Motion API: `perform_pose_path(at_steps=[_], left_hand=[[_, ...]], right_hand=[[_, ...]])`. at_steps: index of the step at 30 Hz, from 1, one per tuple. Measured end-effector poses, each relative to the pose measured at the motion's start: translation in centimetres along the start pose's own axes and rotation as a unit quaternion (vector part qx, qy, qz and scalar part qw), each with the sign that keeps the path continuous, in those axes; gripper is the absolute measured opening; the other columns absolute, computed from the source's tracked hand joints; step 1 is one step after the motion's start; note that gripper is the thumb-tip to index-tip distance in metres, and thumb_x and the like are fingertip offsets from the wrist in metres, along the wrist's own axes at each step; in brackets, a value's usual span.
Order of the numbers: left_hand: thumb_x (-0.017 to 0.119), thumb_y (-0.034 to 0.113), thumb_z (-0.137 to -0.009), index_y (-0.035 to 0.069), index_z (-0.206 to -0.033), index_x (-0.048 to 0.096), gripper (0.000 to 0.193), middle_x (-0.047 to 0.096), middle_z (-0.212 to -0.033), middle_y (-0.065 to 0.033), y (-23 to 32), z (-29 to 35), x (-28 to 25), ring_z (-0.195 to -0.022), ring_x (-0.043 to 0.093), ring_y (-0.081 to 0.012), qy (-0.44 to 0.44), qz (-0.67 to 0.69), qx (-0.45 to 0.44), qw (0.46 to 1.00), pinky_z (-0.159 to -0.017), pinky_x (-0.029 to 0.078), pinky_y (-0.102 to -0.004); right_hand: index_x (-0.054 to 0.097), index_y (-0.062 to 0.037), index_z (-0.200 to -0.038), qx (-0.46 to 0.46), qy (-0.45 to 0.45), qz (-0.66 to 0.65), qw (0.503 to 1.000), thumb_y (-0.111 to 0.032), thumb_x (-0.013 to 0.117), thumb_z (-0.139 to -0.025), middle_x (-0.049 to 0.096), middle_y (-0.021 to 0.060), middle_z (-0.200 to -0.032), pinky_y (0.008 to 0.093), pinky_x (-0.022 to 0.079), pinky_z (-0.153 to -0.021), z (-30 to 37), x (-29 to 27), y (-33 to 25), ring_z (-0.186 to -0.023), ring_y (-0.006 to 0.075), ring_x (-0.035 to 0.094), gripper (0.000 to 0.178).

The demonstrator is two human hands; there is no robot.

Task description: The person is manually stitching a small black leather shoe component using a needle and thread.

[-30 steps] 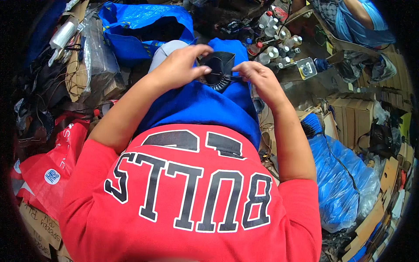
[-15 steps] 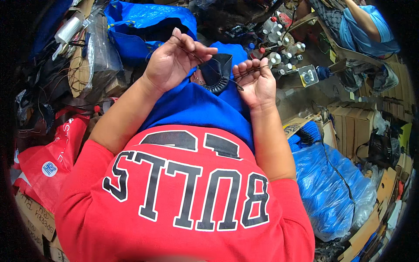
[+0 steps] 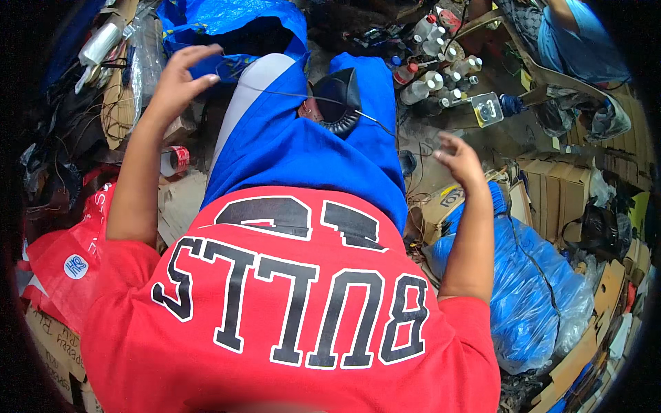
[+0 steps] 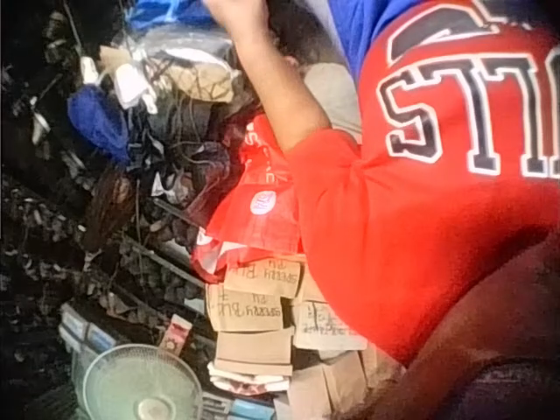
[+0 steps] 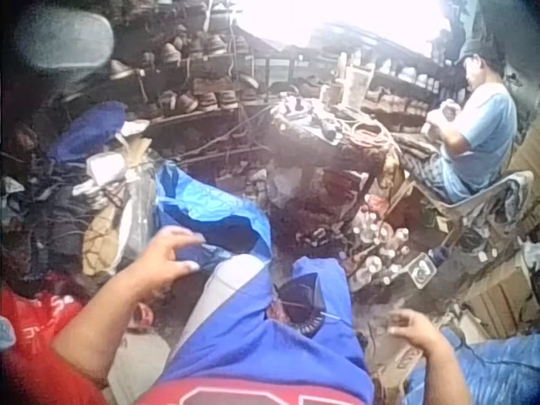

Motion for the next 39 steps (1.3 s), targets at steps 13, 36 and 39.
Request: perform_pose_path(at_steps=[13,36,39], left_hand=[[0.071,0.026,-0.074,0.004,-0.091,0.062,0.029,0.057,-0.092,-0.0117,15.1,2.2,13.0,-0.087,0.059,-0.0305,-0.249,0.058,0.139,0.957,-0.074,0.048,-0.0372],[0.068,0.023,-0.078,0.003,-0.093,0.062,0.025,0.063,-0.085,-0.0113,14.7,-3.3,16.5,-0.081,0.059,-0.0202,-0.306,0.187,0.083,0.93,-0.076,0.046,-0.032],[0.068,0.022,-0.078,0.003,-0.087,0.062,0.023,0.062,-0.078,-0.0098,14.9,-2.9,17.3,-0.074,0.056,-0.0165,-0.327,0.219,0.078,0.916,-0.071,0.045,-0.0307]], right_hand=[[0.06,-0.0036,-0.088,-0.163,-0.201,0.282,0.924,-0.026,0.068,-0.082,0.045,-0.0066,-0.068,0.0225,0.032,-0.057,-3.7,10.0,-18.9,-0.062,0.0047,0.038,0.024],[0.053,0.0014,-0.067,-0.153,-0.06,0.09,0.982,-0.023,0.063,-0.082,0.046,0.0098,-0.054,0.0338,0.036,-0.05,2.4,11.2,-16.2,-0.05,0.0151,0.043,0.03],[0.052,0.002,-0.067,-0.197,-0.055,0.172,0.964,-0.019,0.059,-0.081,0.047,0.0154,-0.057,0.0364,0.037,-0.051,3.8,11.0,-16.8,-0.051,0.0214,0.046,0.026]])
Point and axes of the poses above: each hand's wrist, its own z-axis away from the middle knuckle, its own x-axis out of the palm, y = z × x, the point moved 7 cm from there along -z, towards the middle knuckle
